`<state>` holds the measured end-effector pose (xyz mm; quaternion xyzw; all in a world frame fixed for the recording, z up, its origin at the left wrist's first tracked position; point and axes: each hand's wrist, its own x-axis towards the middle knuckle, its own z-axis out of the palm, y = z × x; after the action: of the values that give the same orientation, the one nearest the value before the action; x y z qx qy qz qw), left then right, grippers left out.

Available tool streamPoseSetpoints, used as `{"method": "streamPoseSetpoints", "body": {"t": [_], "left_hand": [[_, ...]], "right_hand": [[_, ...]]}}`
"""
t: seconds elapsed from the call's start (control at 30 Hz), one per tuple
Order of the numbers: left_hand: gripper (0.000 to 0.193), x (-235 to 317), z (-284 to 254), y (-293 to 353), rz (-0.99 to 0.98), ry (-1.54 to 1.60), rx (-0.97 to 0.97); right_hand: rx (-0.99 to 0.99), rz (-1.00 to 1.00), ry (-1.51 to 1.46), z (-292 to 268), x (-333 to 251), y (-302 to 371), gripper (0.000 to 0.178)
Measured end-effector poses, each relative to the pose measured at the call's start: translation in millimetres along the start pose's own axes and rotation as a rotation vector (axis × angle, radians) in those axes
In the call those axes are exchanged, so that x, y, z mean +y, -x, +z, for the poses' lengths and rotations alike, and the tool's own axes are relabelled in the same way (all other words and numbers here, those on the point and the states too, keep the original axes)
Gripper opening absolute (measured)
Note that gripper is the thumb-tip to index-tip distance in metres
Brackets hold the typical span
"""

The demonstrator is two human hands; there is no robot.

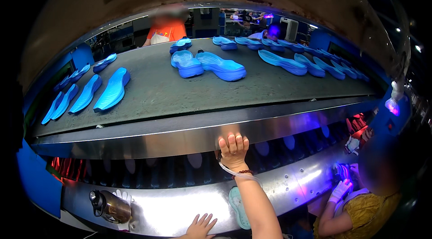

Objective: The person picks up blue shoe soles from a conveyor belt and applies a liquid adhesive to the bottom surface using a brush.

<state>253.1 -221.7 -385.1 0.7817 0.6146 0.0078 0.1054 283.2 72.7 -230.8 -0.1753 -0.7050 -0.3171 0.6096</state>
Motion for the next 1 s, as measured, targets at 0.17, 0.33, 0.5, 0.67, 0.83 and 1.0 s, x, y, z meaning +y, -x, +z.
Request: {"method": "streamPoseSetpoints", "body": {"t": [0.17,0.33,0.5,0.67,0.83,1.0], "left_hand": [[0.068,2,1,2,0.008,0.01,0.002],[0.068,4,2,0,0.007,0.008,0.011],[0.068,2,2,-2,0.012,-0.001,0.04],[0.066,5,2,-5,0.034,0.035,0.097],[0.066,-31,-96,-17,-0.13,0.318,0.549],[0.053,-35,-333,-18,0.297,0.176,1.56]], "right_hand": [[0.024,-0.038,0.064,1,5,2,0.065],[0.028,-0.055,0.072,4,6,5,0.053],[0.024,-0.047,0.106,3,9,4,0.059],[0.013,-0.01,0.086,2,13,5,0.065],[0.066,-0.045,0.077,14,0,-1,0.061],[0.008,-0.014,0.036,-2,18,10,0.057]]}}
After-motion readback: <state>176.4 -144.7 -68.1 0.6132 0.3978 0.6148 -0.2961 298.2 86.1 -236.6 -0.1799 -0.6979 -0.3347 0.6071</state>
